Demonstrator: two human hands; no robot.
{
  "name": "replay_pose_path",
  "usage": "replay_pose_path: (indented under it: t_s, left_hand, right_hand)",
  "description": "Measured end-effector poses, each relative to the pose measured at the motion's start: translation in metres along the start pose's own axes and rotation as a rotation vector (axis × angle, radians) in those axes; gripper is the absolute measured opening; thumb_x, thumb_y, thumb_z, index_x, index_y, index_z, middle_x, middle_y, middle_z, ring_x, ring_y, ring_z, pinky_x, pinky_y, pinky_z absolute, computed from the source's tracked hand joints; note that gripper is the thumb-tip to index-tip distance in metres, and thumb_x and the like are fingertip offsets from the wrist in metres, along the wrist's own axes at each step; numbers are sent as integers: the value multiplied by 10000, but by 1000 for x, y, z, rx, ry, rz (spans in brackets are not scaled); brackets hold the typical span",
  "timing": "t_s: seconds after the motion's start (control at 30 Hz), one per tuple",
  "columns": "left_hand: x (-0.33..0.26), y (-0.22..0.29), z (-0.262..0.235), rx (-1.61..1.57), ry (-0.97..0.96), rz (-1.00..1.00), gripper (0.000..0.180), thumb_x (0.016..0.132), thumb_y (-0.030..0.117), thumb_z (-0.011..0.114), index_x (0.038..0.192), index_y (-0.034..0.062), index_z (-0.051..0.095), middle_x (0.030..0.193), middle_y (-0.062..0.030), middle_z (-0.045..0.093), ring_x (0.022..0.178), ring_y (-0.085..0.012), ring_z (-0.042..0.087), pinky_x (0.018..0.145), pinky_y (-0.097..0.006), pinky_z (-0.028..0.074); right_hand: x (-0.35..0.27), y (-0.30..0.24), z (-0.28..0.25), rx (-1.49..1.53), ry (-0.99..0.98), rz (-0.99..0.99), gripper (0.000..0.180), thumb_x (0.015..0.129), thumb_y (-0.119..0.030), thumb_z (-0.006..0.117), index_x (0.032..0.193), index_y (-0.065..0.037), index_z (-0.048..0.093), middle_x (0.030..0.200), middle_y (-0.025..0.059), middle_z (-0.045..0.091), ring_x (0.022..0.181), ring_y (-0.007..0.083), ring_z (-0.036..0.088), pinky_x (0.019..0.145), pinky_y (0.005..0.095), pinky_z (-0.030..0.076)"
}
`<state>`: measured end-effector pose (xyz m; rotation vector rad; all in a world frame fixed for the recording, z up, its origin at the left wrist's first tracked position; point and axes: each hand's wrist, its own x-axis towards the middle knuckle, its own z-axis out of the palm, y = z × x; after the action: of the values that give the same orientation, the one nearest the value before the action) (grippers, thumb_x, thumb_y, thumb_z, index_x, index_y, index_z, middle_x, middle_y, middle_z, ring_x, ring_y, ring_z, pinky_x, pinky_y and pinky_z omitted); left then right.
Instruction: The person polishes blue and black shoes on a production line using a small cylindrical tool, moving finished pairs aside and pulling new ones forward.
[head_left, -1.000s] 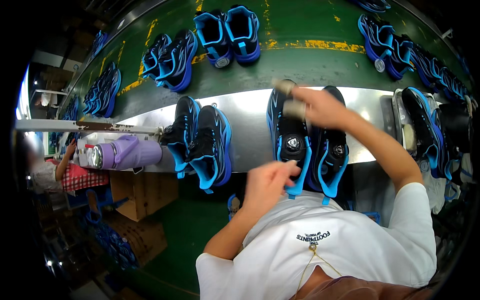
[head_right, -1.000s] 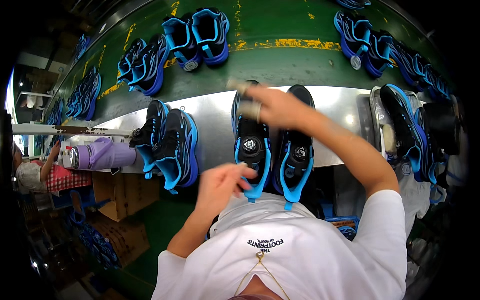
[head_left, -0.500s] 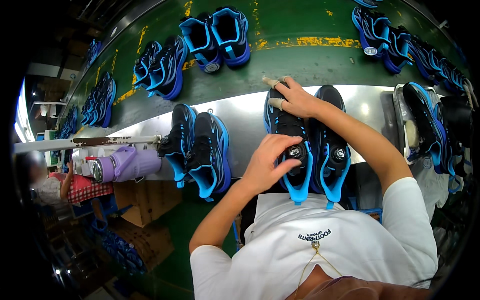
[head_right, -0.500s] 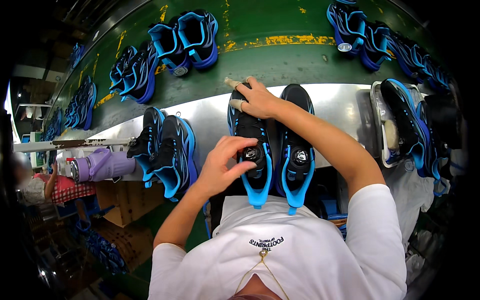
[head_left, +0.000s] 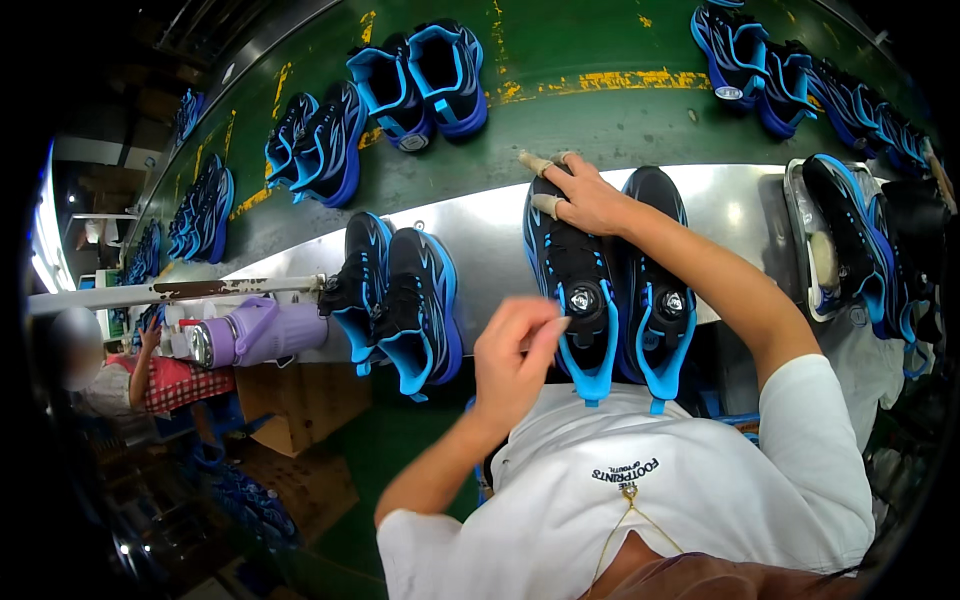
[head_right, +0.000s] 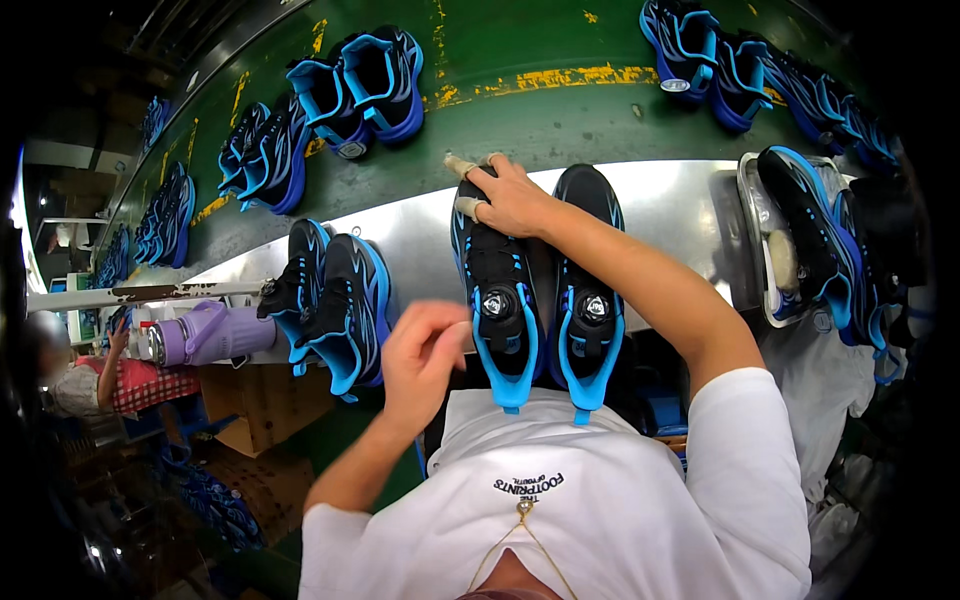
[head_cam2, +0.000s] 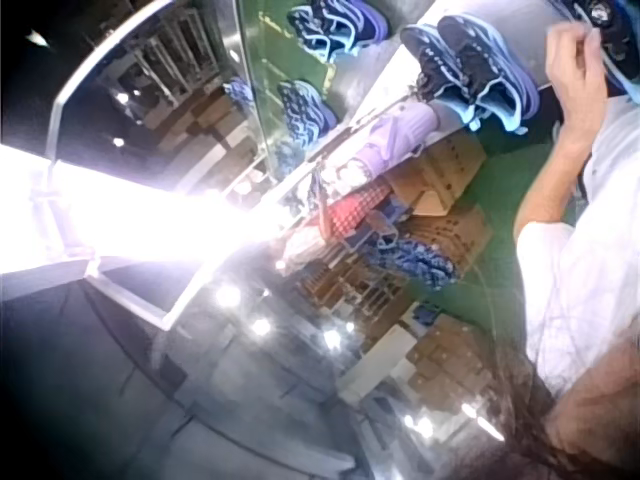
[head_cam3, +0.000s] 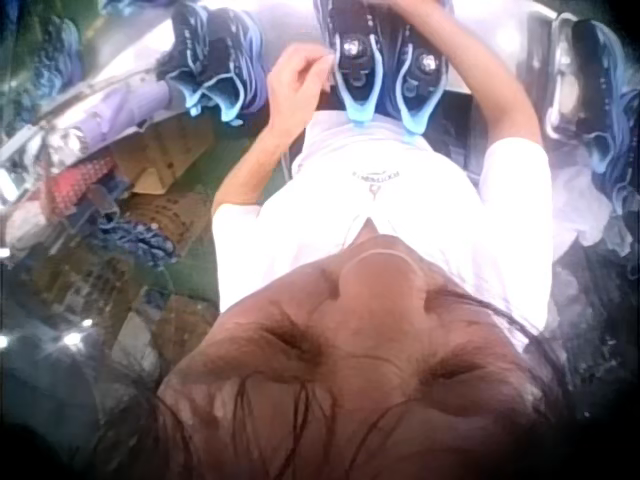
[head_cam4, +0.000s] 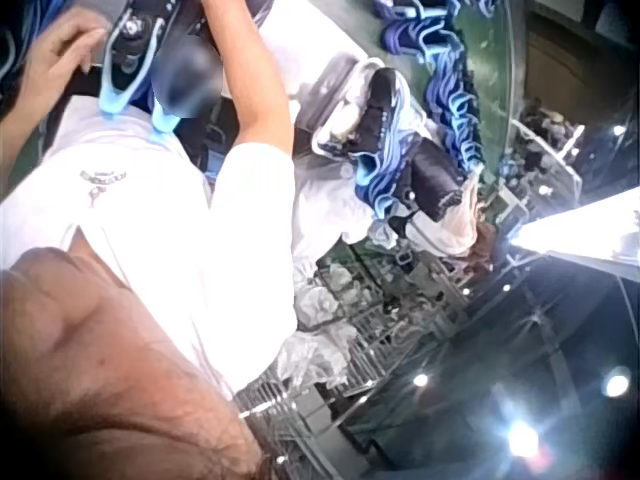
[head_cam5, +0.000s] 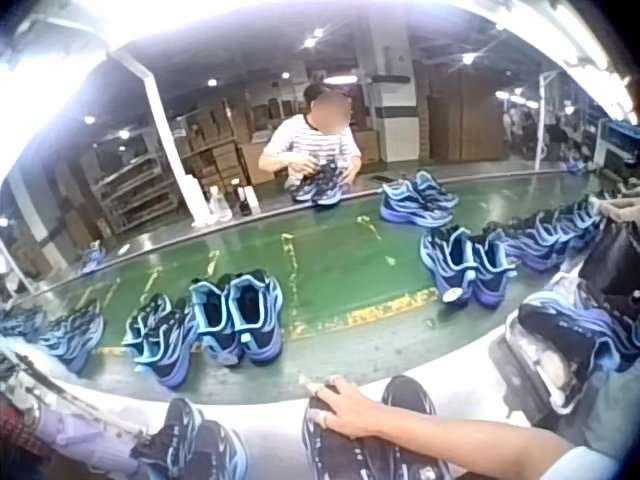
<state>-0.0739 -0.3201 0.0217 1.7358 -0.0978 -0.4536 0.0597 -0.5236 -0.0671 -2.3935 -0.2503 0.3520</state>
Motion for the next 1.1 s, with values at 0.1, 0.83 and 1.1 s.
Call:
replay_pose_path:
  t_s: [0.1,0.83,1.1]
  left_hand:
    - [-26,0,5,-663,-126,-616,313,1000,247,548,1058,-53,619,1075,-140,633,951,-247,662,616,-298,508]
    - [-20,-26,41,-860,-67,-428,250,1023,201,493,1109,-17,582,1124,-227,649,781,-134,636,748,-258,525]
    - [-18,-27,49,-789,-20,-375,273,1034,202,464,1141,-29,563,1109,-220,655,767,-133,637,727,-252,519]
  right_hand:
    - [0,-3,0,-7,0,10,633,948,-401,537,1520,-295,288,1335,294,395,1258,488,410,1093,479,342]
    - [-80,-49,-76,251,-542,-402,496,805,-204,740,1290,-222,643,953,78,467,918,236,515,839,345,455]
    - [-120,-61,-34,102,-36,-257,352,753,-92,736,1103,-114,706,854,94,521,817,274,572,722,361,478]
